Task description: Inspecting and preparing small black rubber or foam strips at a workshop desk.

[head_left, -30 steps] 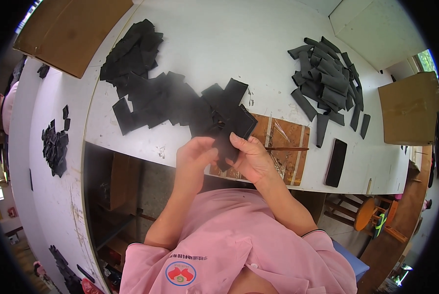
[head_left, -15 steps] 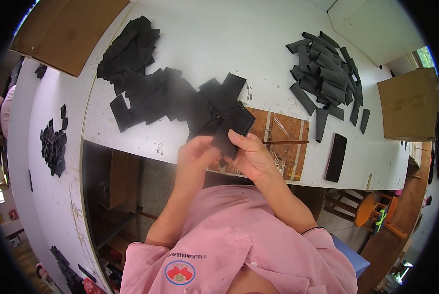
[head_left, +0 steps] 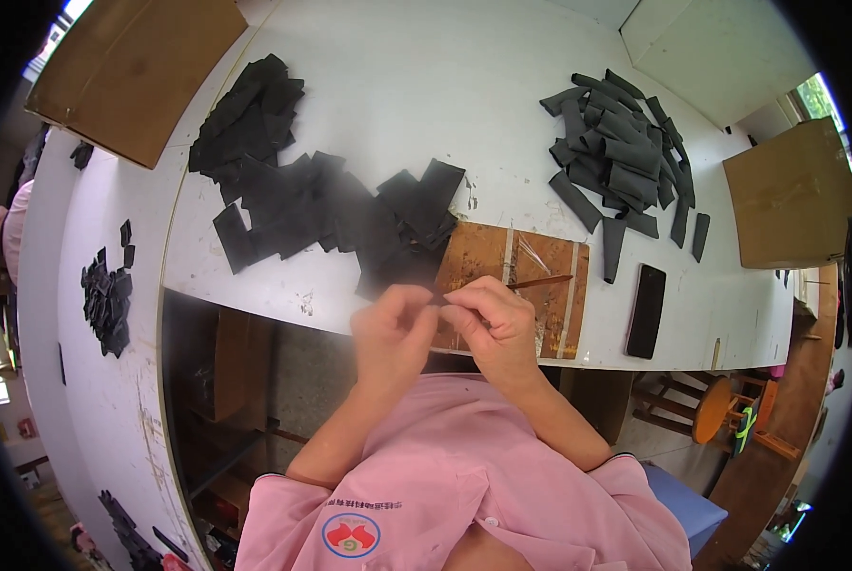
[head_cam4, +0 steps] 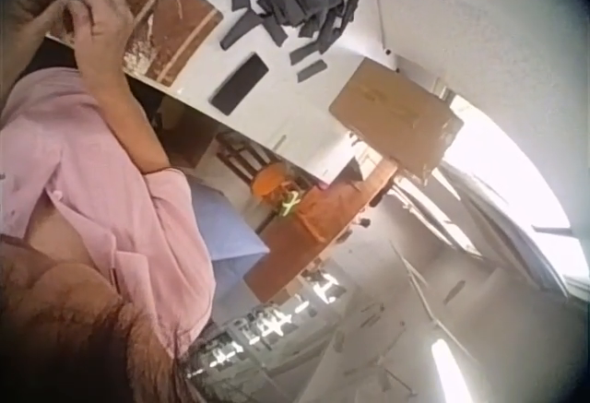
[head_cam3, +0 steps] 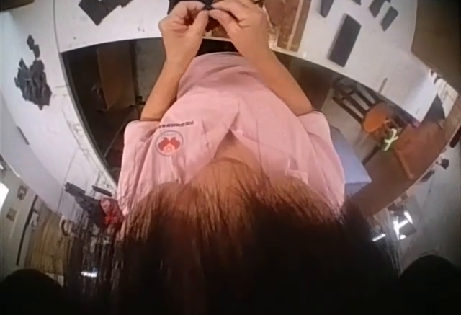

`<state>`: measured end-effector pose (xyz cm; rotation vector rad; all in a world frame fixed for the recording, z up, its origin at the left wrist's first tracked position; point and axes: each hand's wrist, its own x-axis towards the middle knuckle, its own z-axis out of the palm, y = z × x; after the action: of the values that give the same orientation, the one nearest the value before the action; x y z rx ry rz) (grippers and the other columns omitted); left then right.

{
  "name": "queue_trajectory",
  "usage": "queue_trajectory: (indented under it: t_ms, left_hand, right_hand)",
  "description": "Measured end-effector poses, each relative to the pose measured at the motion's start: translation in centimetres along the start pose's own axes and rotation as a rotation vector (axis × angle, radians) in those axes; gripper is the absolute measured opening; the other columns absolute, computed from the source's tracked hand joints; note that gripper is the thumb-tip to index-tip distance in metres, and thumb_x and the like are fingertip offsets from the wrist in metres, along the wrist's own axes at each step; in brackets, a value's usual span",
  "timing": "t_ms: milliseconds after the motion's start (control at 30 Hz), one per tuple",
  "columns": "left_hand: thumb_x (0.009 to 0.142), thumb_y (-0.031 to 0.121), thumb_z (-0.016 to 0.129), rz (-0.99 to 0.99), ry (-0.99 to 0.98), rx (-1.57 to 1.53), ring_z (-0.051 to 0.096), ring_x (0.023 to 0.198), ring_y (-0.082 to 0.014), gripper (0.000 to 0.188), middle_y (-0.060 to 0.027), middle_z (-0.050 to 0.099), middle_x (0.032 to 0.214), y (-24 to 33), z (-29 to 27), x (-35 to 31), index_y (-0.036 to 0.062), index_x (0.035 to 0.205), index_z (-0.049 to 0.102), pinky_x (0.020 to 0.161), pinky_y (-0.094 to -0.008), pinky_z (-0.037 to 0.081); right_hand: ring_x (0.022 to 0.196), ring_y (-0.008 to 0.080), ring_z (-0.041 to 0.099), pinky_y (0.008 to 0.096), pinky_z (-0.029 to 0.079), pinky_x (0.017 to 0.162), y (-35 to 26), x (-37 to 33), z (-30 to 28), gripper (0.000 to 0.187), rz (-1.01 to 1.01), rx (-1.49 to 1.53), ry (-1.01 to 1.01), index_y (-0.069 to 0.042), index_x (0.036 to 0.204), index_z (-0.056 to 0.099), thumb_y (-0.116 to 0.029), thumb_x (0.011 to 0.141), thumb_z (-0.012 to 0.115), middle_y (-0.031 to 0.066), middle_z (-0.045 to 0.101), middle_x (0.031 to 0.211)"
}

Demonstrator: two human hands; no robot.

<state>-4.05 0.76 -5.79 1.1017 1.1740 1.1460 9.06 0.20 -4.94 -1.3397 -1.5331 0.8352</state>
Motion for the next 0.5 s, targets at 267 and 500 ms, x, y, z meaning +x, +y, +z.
queue_trajectory:
  t_ms: [267, 500]
  left_hand:
    - [0.072, -0.005, 0.059, -0.177, 0.114, -0.328, 0.042, 0.043, -0.002, 0.011, -0.0018, 0.055, 0.061, 1.0, 1.3, 0.3, -0.0003, 0.082, 0.055, 0.039, -0.016, 0.032]
    - [0.071, -0.01, 0.051, -0.268, -0.143, -0.491, 0.04, 0.045, -0.001, 0.017, -0.0014, 0.05, 0.069, 1.8, 0.0, 0.1, -0.0007, 0.086, 0.052, 0.038, -0.0147, 0.028]
  right_hand:
    - [0.059, 0.0178, 0.054, 0.0268, 0.043, 0.053, 0.9, -0.3, 0.7, 0.009, -0.014, -0.131, 0.201, 0.001, 0.078, 0.06, 0.002, 0.069, 0.06, 0.0083, 0.055, 0.075]
    - [0.056, 0.0067, 0.04, 0.0187, 0.031, 0.05, 0.9, -1.4, -1.1, 0.011, 0.716, 1.325, -0.297, -0.004, 0.078, 0.057, -0.014, 0.08, 0.059, -0.0015, 0.048, 0.066]
